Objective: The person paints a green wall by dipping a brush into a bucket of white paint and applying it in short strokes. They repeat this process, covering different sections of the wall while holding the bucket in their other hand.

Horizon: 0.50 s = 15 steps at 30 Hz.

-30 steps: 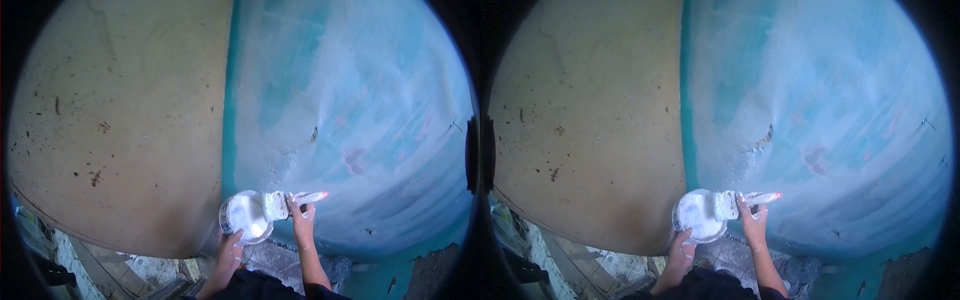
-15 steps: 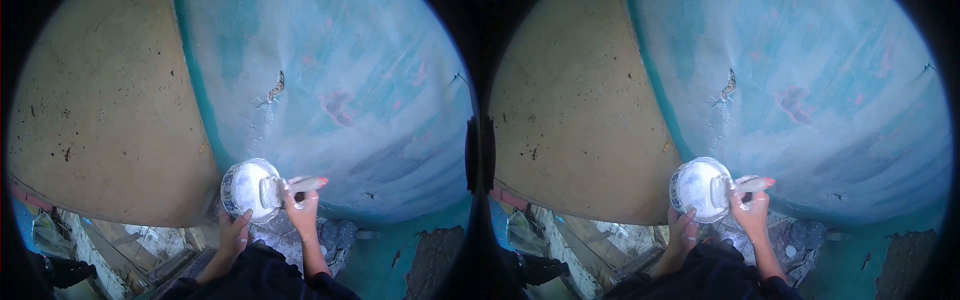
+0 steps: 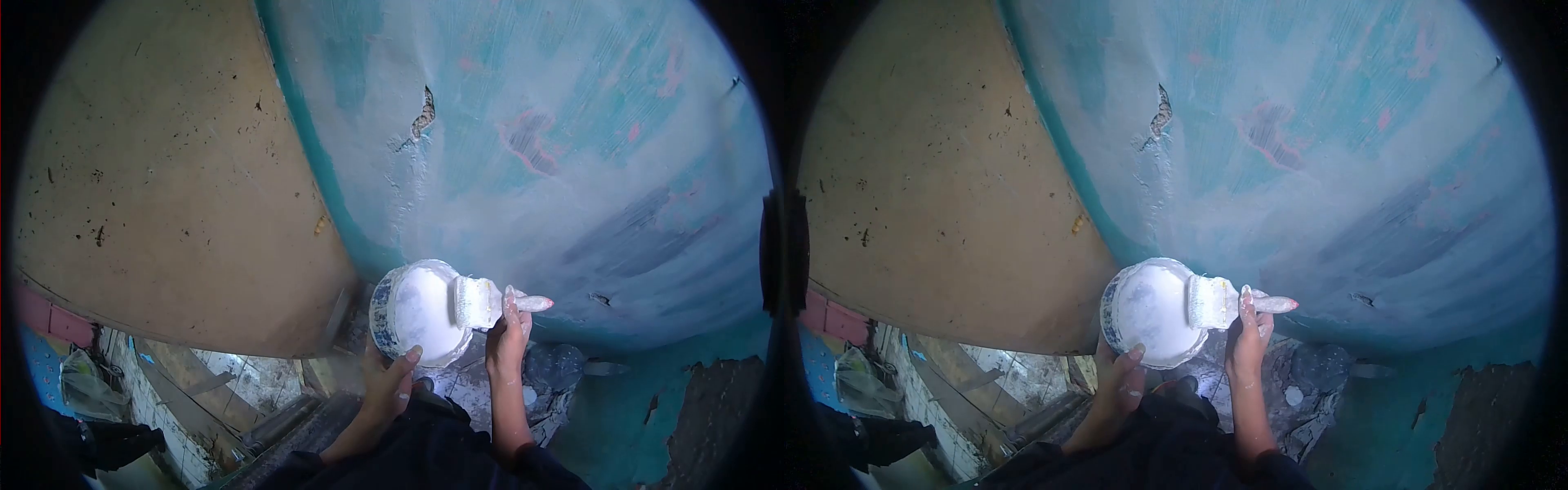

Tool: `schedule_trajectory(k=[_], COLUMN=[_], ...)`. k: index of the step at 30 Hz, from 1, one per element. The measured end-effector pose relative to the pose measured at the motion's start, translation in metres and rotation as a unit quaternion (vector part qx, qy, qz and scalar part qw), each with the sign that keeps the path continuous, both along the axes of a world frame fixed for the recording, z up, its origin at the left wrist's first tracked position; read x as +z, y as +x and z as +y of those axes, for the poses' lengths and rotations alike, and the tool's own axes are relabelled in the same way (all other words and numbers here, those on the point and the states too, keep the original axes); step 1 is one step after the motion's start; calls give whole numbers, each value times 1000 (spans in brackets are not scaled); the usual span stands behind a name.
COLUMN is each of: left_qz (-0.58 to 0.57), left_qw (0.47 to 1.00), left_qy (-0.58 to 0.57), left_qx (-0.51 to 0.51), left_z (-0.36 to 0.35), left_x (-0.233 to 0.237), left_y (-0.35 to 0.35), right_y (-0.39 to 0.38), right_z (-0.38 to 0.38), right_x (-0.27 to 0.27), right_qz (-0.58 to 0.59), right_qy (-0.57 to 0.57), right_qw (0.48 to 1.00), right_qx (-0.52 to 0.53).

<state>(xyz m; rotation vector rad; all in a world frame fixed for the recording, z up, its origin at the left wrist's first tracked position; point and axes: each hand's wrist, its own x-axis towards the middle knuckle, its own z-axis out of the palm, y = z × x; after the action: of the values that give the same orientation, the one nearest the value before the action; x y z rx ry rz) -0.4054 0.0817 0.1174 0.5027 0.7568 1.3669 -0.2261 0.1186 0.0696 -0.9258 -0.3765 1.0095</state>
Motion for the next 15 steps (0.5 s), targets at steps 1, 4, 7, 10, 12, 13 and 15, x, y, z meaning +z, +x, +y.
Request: schedule_trajectory(k=[1, 4, 7, 10, 12, 13, 15], left_qz=[-4, -5, -13, -34, -28, -19, -23], left_qw=[1000, 1000, 1000, 999, 999, 999, 999], left_qy=[1, 5, -11, 12, 17, 20, 26], left_qx=[-5, -23, -21, -27, -28, -32, -37], left_z=[-1, -1, 0, 7, 11, 14, 22], left_x=[1, 0, -8, -18, -21, -21, -22], left_y=[0, -2, -6, -20, -31, -37, -54], right_y=[0, 0, -6, -15, -19, -21, -29], right_z=[-2, -3, 0, 8, 17, 22, 33], right_x=[-3, -11, -10, -5, -7, -8, -11], right_qz=[1, 4, -2, 16, -11, -12, -56], right_qy=[-1, -7, -24, -29, -26, -23, -38], right_qw=[1000, 1000, 999, 998, 998, 998, 996], right_qx=[0, -13, -31, -57, -52, -51, -53])
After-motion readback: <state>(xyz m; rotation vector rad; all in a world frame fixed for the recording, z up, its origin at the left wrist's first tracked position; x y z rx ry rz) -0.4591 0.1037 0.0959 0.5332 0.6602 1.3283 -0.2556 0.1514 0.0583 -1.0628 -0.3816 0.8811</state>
